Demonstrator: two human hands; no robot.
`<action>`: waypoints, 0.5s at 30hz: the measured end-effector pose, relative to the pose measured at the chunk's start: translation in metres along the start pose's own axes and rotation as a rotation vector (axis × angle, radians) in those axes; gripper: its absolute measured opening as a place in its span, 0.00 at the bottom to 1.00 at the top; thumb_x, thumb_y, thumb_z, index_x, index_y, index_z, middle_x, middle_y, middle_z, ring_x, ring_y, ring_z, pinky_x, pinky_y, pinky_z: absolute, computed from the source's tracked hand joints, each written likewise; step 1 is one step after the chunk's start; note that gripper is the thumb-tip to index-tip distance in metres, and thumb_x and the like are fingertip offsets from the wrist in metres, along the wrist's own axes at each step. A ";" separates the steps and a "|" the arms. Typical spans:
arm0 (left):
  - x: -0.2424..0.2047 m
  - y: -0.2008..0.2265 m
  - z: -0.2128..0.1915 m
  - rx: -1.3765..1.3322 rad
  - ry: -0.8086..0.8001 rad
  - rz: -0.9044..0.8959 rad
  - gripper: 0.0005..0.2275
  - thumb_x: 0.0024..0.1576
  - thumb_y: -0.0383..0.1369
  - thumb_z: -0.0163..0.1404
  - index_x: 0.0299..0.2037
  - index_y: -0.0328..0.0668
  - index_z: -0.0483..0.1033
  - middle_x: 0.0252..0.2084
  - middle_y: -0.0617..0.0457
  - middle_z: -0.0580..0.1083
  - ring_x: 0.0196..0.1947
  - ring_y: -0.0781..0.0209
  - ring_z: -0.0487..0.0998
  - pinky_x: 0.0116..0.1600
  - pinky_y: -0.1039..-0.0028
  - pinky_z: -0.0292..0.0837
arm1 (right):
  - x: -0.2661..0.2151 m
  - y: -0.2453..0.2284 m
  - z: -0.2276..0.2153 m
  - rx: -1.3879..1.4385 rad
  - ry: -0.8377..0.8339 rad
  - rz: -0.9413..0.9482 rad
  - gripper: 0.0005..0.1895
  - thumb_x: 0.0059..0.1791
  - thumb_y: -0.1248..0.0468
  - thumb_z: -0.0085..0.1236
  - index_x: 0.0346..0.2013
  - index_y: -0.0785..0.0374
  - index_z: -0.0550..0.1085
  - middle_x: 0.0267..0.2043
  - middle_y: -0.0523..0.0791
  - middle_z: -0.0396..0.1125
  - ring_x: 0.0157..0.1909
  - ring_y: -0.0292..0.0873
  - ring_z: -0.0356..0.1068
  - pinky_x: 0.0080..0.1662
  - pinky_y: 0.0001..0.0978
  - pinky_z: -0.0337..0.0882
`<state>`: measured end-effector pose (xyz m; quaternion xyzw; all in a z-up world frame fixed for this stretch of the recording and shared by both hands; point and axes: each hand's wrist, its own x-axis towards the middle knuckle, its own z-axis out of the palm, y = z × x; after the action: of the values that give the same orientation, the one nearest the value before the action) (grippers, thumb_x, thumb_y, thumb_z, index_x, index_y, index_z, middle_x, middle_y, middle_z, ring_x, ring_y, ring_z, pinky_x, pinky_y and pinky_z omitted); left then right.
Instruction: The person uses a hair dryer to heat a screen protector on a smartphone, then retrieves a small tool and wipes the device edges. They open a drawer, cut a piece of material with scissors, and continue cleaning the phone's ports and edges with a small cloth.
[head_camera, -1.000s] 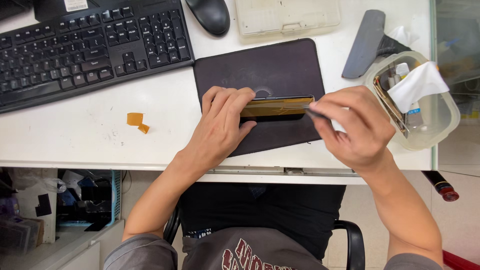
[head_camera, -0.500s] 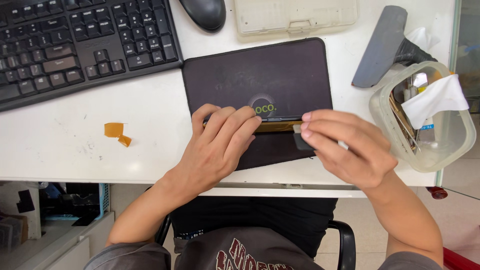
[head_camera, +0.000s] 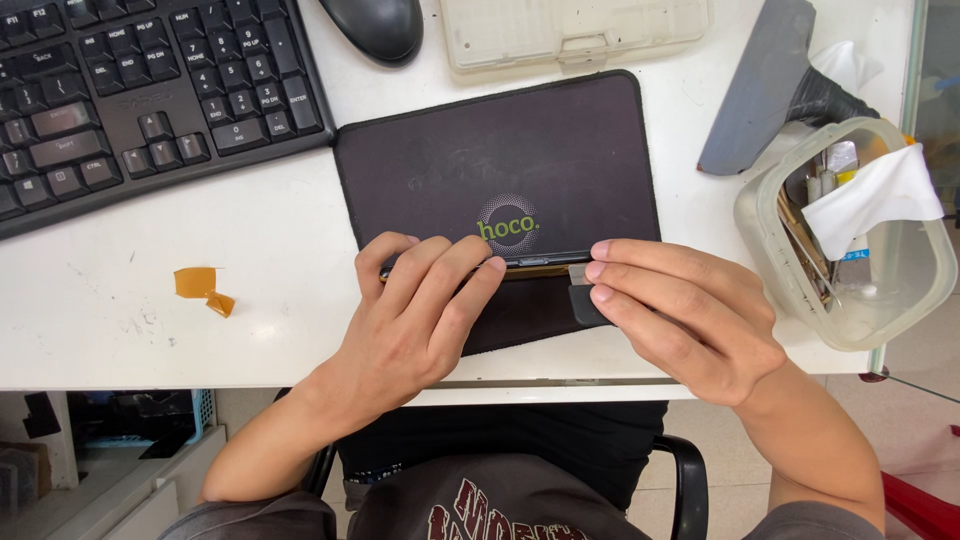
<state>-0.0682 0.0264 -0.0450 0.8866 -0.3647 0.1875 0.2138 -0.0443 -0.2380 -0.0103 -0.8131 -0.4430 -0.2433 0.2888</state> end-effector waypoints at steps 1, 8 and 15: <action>0.000 0.000 0.000 -0.002 0.000 0.001 0.15 0.60 0.23 0.57 0.57 0.33 0.73 0.55 0.48 0.73 0.52 0.56 0.72 0.60 0.59 0.60 | 0.000 0.000 -0.001 0.003 -0.011 0.002 0.11 0.48 0.75 0.69 0.41 0.69 0.75 0.40 0.51 0.74 0.46 0.50 0.78 0.45 0.36 0.83; -0.001 0.000 0.000 -0.002 0.005 0.010 0.14 0.61 0.24 0.57 0.56 0.32 0.73 0.55 0.48 0.73 0.51 0.56 0.72 0.60 0.59 0.59 | 0.002 -0.002 -0.002 0.016 -0.048 0.014 0.11 0.48 0.74 0.68 0.42 0.70 0.75 0.42 0.51 0.73 0.48 0.51 0.77 0.48 0.38 0.83; 0.000 0.000 0.000 -0.005 0.011 0.009 0.14 0.61 0.24 0.58 0.56 0.33 0.73 0.55 0.49 0.73 0.51 0.56 0.72 0.61 0.58 0.59 | 0.003 -0.003 -0.003 -0.012 -0.066 0.007 0.11 0.48 0.75 0.67 0.42 0.70 0.75 0.43 0.51 0.74 0.48 0.50 0.77 0.48 0.38 0.83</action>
<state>-0.0686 0.0263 -0.0451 0.8833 -0.3683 0.1924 0.2172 -0.0456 -0.2373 -0.0056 -0.8240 -0.4480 -0.2179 0.2699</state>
